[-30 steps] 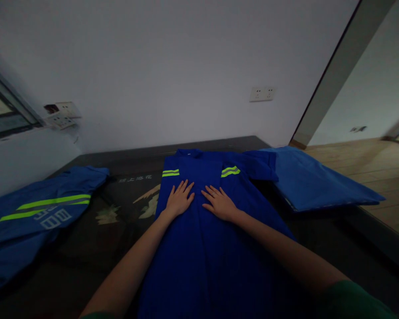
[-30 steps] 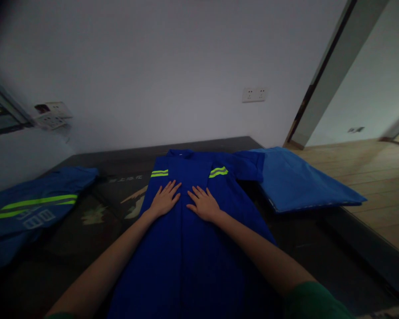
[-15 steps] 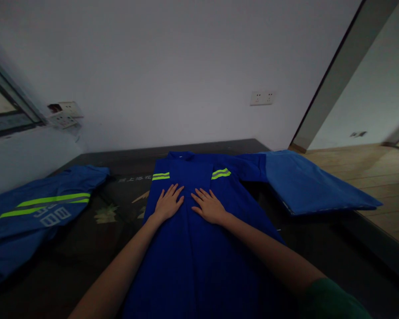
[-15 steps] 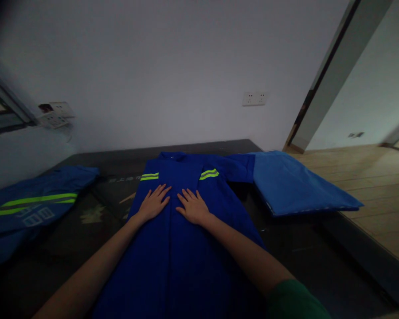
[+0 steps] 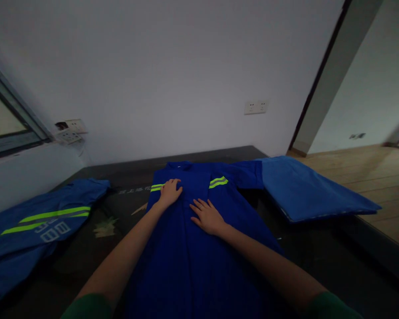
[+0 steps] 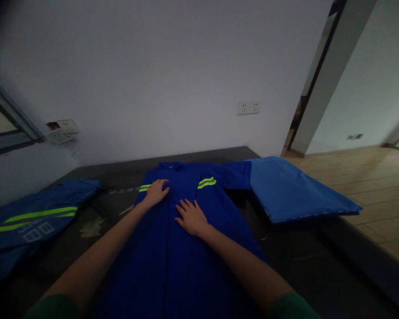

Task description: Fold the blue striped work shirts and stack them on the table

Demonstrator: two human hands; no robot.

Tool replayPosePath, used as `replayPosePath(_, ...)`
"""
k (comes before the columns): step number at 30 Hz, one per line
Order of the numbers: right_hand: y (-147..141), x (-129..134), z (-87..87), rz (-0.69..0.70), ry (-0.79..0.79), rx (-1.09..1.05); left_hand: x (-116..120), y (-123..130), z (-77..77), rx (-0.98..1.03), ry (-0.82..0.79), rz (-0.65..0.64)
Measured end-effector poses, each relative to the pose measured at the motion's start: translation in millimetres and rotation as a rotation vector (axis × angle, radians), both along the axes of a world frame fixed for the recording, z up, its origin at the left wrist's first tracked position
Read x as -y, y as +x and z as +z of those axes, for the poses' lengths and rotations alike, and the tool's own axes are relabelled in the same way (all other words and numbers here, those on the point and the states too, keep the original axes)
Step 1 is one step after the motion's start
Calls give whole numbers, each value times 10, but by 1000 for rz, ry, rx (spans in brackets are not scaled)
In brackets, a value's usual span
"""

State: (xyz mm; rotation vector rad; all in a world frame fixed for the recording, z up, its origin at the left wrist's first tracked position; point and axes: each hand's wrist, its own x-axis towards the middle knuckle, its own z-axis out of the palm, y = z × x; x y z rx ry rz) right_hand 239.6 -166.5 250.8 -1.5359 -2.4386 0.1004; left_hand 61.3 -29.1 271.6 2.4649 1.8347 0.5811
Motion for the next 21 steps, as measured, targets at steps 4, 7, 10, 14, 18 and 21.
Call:
replayPosePath(4, 14, -8, 3, 2, -17, -33, -666, 323, 56, -10, 22, 23)
replayPosePath(7, 24, -19, -3, 12, -21, -59, -1083, 510, 28, -24, 19, 36)
replayPosePath(10, 26, -32, -8, 17, -25, -88, -1306, 619, -45, -62, 17, 0)
replayPosePath(14, 24, -39, 2, 20, -26, -107, -1411, 637, -133, -138, 31, -96)
replayPosePath(18, 25, -44, 10, 19, -35, -106, -1520, 523, -105, -221, -15, -218)
replayPosePath(21, 27, -51, 6, 22, -38, -105, -1613, 421, -34, -264, -46, -266)
